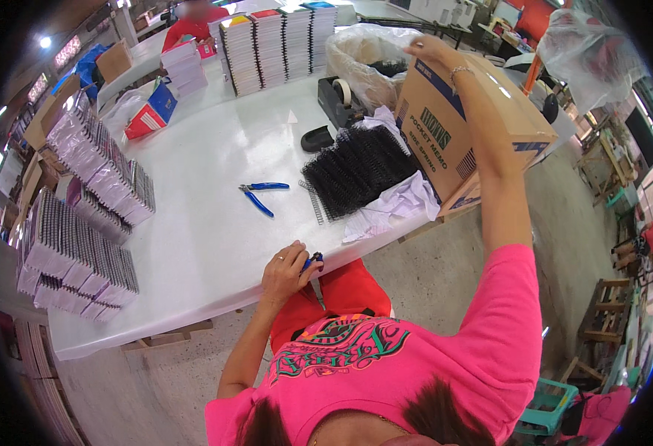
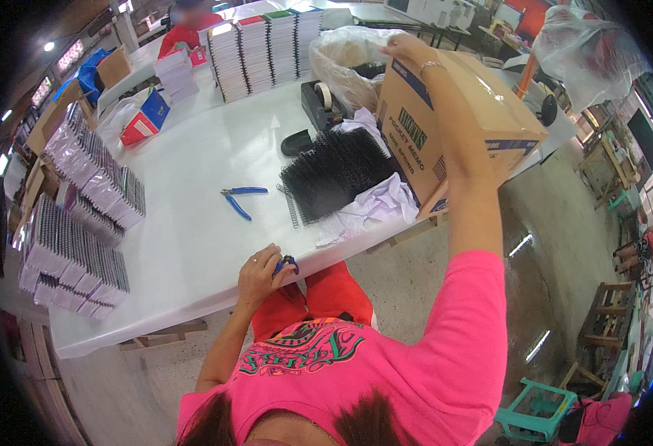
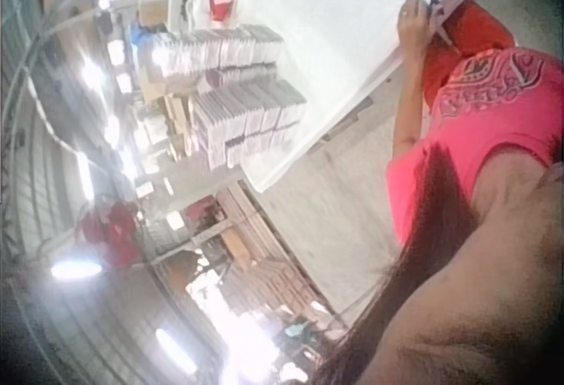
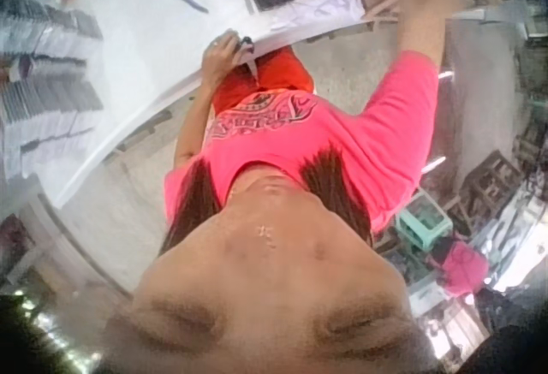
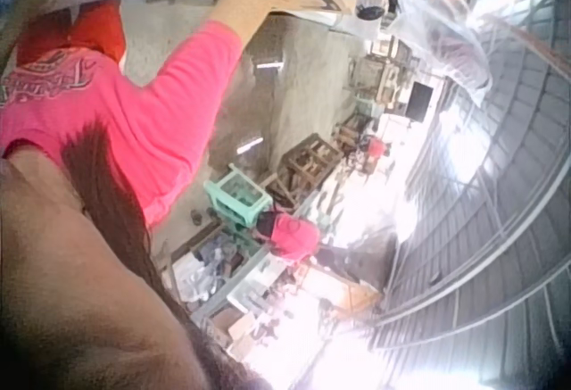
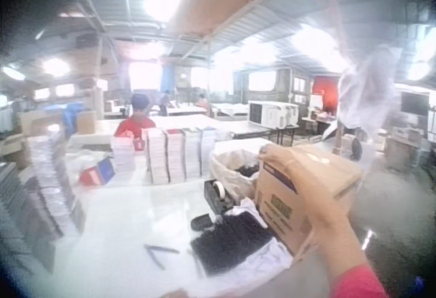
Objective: The person wraps a stack of notebooks in clear plastic film, seals it with tape, and places it on a table. They then unwrap a bundle of black spiral bindings and place them on the table, followed by moving stacks of notebooks and a cardboard box.
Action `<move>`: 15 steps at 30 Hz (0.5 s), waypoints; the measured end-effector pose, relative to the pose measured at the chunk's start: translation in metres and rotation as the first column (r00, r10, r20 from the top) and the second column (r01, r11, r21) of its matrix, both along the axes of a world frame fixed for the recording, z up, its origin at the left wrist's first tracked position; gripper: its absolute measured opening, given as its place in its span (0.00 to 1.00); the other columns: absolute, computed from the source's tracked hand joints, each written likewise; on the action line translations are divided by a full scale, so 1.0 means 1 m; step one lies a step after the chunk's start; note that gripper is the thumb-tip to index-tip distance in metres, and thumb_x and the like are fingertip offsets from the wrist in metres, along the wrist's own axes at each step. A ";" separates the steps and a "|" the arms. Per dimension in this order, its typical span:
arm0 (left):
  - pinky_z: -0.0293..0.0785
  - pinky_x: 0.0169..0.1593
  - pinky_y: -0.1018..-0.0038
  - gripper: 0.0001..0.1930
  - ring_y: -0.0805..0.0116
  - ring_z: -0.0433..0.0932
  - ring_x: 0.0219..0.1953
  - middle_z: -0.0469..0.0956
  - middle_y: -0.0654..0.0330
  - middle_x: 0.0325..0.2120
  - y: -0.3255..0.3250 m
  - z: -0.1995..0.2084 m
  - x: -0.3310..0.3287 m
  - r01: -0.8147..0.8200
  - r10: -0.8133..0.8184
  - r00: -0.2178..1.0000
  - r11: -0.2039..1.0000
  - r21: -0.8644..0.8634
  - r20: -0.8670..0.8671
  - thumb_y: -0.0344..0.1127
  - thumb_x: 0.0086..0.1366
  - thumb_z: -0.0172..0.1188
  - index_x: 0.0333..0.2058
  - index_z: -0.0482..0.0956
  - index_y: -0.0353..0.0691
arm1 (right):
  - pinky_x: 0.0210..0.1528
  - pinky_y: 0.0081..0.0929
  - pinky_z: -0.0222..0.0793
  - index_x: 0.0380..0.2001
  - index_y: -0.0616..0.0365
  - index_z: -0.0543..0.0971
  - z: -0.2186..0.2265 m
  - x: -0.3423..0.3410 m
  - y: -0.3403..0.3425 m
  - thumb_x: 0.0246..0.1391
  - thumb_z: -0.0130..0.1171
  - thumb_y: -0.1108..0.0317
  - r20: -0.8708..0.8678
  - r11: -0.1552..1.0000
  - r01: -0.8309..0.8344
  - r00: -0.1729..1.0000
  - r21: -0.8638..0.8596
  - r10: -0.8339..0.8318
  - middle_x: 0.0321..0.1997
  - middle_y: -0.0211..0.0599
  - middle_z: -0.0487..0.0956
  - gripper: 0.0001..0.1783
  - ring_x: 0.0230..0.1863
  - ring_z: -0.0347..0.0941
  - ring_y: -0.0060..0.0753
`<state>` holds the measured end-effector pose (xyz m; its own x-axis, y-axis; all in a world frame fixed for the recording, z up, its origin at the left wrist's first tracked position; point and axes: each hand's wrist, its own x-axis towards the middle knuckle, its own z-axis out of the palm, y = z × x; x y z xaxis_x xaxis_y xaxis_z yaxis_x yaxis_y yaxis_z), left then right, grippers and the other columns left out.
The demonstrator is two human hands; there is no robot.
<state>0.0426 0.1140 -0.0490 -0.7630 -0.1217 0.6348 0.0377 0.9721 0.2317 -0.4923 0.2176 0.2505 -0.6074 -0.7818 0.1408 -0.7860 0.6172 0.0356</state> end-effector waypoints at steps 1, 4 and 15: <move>0.77 0.44 0.68 0.18 0.59 0.80 0.42 0.80 0.58 0.38 -0.001 -0.001 0.001 -0.016 0.016 1.000 1.000 -0.014 -0.014 0.48 0.55 0.67 0.32 0.78 0.39 | 0.46 0.38 0.71 0.41 0.60 0.80 -0.018 -0.004 0.005 0.49 0.58 0.36 0.008 0.982 -0.068 0.997 -0.175 0.071 0.40 0.49 0.81 0.34 0.41 0.78 0.46; 0.77 0.43 0.69 0.18 0.62 0.80 0.42 0.79 0.60 0.37 0.001 -0.001 0.001 -0.028 0.027 0.999 0.999 -0.038 -0.032 0.51 0.57 0.65 0.30 0.77 0.40 | 0.39 0.37 0.70 0.33 0.62 0.79 -0.034 -0.013 -0.002 0.45 0.63 0.40 -0.119 0.970 -0.052 0.993 -0.238 0.024 0.33 0.50 0.80 0.31 0.34 0.77 0.41; 0.77 0.42 0.69 0.18 0.61 0.80 0.40 0.78 0.59 0.36 0.004 0.003 -0.003 -0.047 0.046 0.999 0.998 -0.043 -0.012 0.51 0.57 0.65 0.28 0.76 0.40 | 0.46 0.37 0.67 0.36 0.62 0.77 -0.035 0.043 -0.003 0.45 0.64 0.48 -0.126 0.934 -0.170 0.983 -0.314 0.137 0.40 0.51 0.79 0.26 0.43 0.75 0.46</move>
